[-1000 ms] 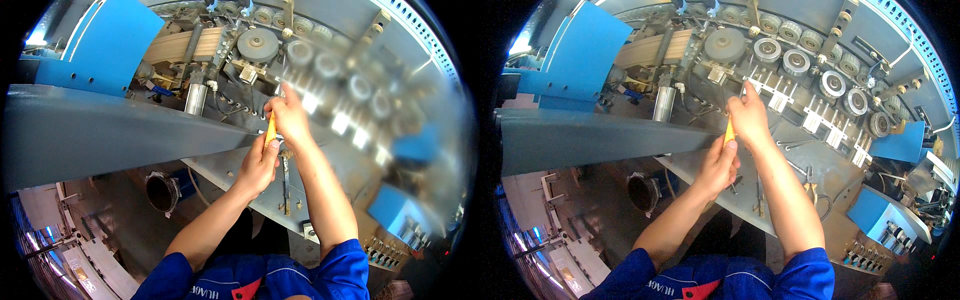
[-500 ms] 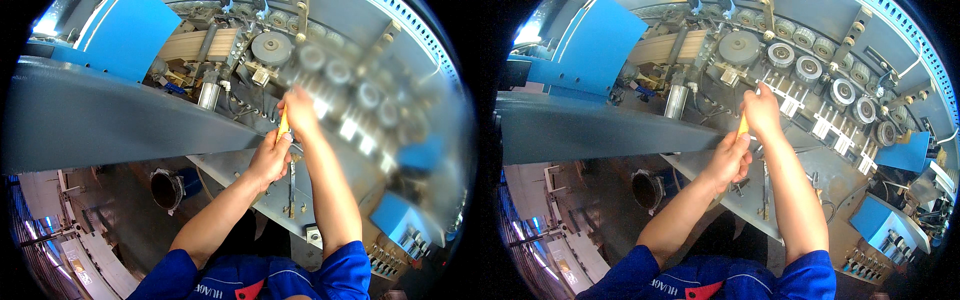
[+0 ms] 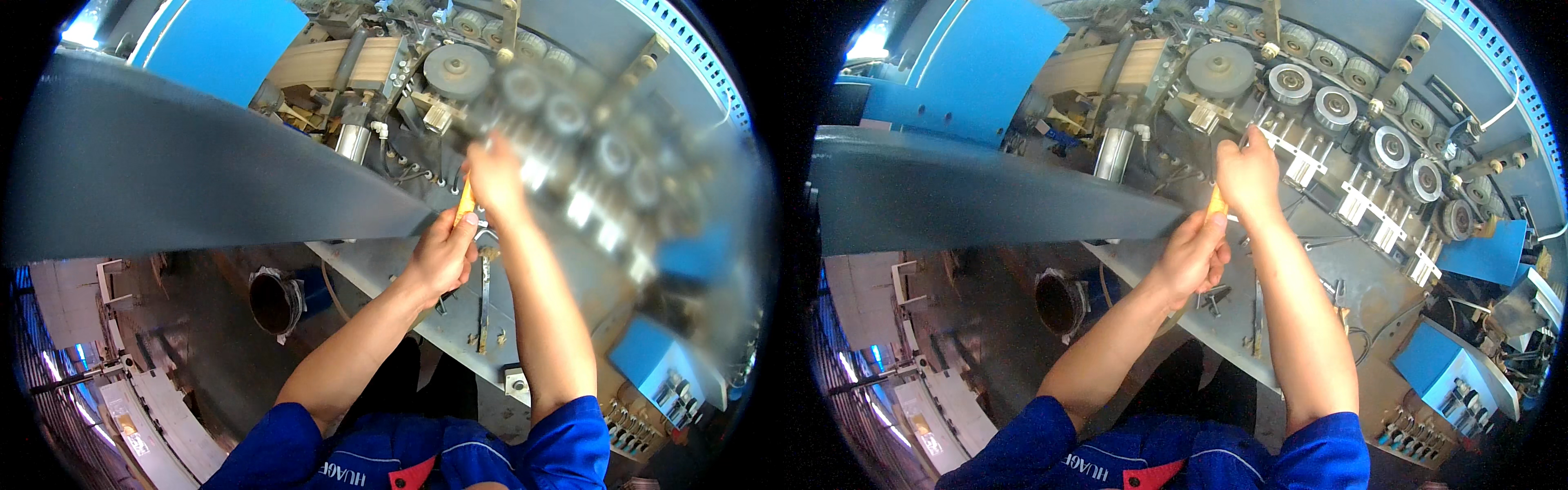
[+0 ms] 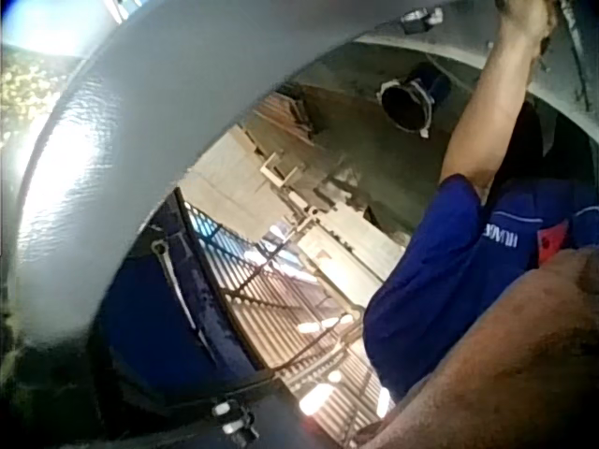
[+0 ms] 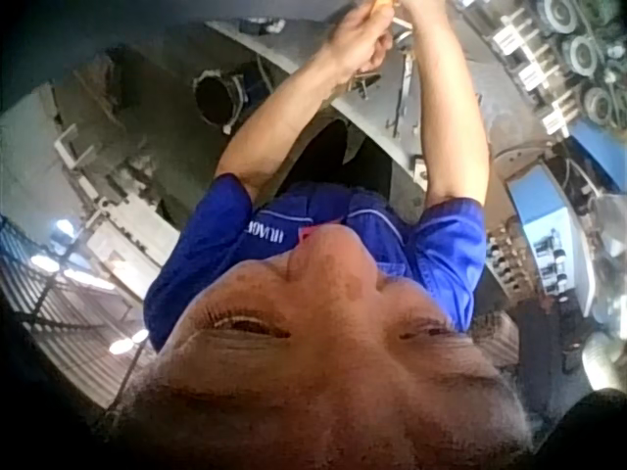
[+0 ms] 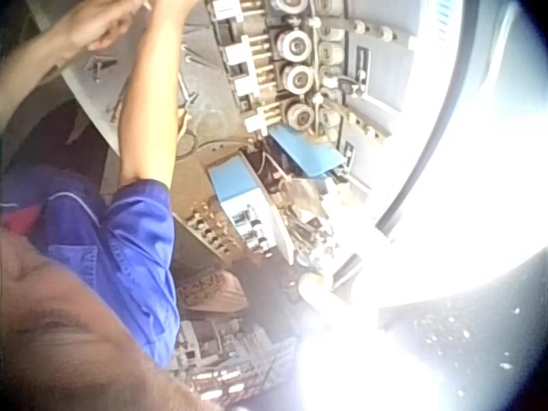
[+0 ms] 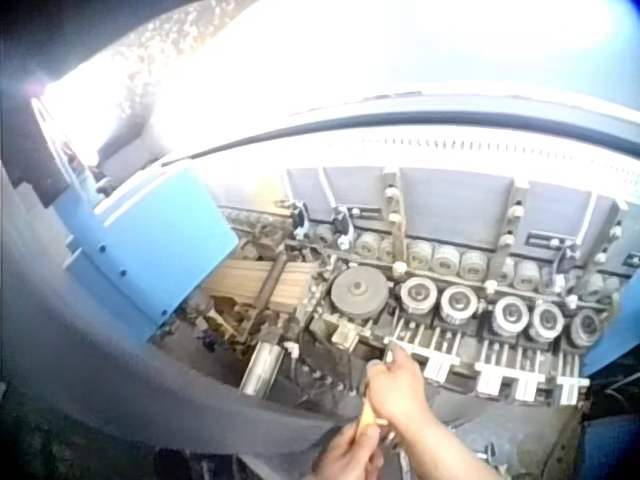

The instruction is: The person operates a woodworking machine by using an air nozzle to clear debris, aligning long wood planks onto a conveyor belt, and adjusting internal machine components by hand.

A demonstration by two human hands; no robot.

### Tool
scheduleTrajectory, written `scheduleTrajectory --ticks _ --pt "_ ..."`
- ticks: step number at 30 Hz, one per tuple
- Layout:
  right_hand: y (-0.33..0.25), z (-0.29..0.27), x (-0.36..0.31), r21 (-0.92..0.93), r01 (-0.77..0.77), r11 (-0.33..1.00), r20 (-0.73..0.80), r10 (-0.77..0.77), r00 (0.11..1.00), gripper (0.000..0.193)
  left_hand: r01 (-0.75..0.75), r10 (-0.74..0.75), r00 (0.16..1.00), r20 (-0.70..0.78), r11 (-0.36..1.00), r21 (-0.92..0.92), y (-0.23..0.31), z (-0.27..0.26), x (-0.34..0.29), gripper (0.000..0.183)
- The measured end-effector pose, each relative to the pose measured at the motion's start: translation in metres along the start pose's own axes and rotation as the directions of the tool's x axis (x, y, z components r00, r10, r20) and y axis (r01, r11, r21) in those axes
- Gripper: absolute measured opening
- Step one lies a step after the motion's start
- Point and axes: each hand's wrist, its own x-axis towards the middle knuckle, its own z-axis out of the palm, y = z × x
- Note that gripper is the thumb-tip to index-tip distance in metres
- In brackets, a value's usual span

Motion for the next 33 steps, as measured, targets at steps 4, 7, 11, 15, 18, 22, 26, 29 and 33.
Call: scheduleTrajectory --ticks 4,7,11,15,18,22,26,29,33 --pt "-0.009 -0.006 0.007 0.133 -0.176 0.975 0.102 0.163 0.981 0.066 -0.019 0.019 1.000 -0.017 1.000 0.020 0.009 0.006 0.007 0.037" --pt "-0.012 -0.012 0.010 0.187 -0.181 0.966 0.139 0.156 0.978 0.066 -0.035 0.037 0.998 -0.049 0.998 0.048 0.008 0.013 0.016 0.036" --pt "-0.009 -0.018 0.009 0.194 -0.235 0.953 0.207 0.194 0.959 0.066 -0.079 0.095 0.990 -0.107 0.986 0.148 -0.004 0.019 0.026 0.036" --pt "-0.002 -0.025 0.014 0.354 -0.232 0.906 0.251 0.147 0.957 0.066 -0.159 0.240 0.950 -0.202 0.923 0.349 -0.015 0.024 0.040 0.038" --pt "0.008 -0.029 0.011 0.387 -0.203 0.900 0.266 0.102 0.958 0.067 -0.155 0.304 0.924 -0.232 0.853 0.498 -0.027 0.025 0.043 0.040" --pt "0.024 -0.029 0.003 0.393 -0.172 0.903 0.294 0.054 0.954 0.067 -0.198 0.409 0.883 -0.229 0.768 0.609 -0.044 0.023 0.042 0.040" --pt "0.030 -0.030 -0.005 0.434 -0.169 0.885 0.306 0.031 0.951 0.067 -0.158 0.385 0.894 -0.230 0.750 0.643 -0.050 0.024 0.039 0.039" --pt "0.027 -0.035 -0.009 0.487 -0.255 0.835 0.333 0.092 0.938 0.066 -0.211 0.431 0.877 -0.210 0.740 0.638 -0.050 0.026 0.038 0.038" --pt "0.022 -0.034 -0.008 0.519 -0.229 0.824 0.326 0.057 0.944 0.065 -0.234 0.422 0.886 -0.193 0.765 0.600 -0.050 0.025 0.040 0.040"
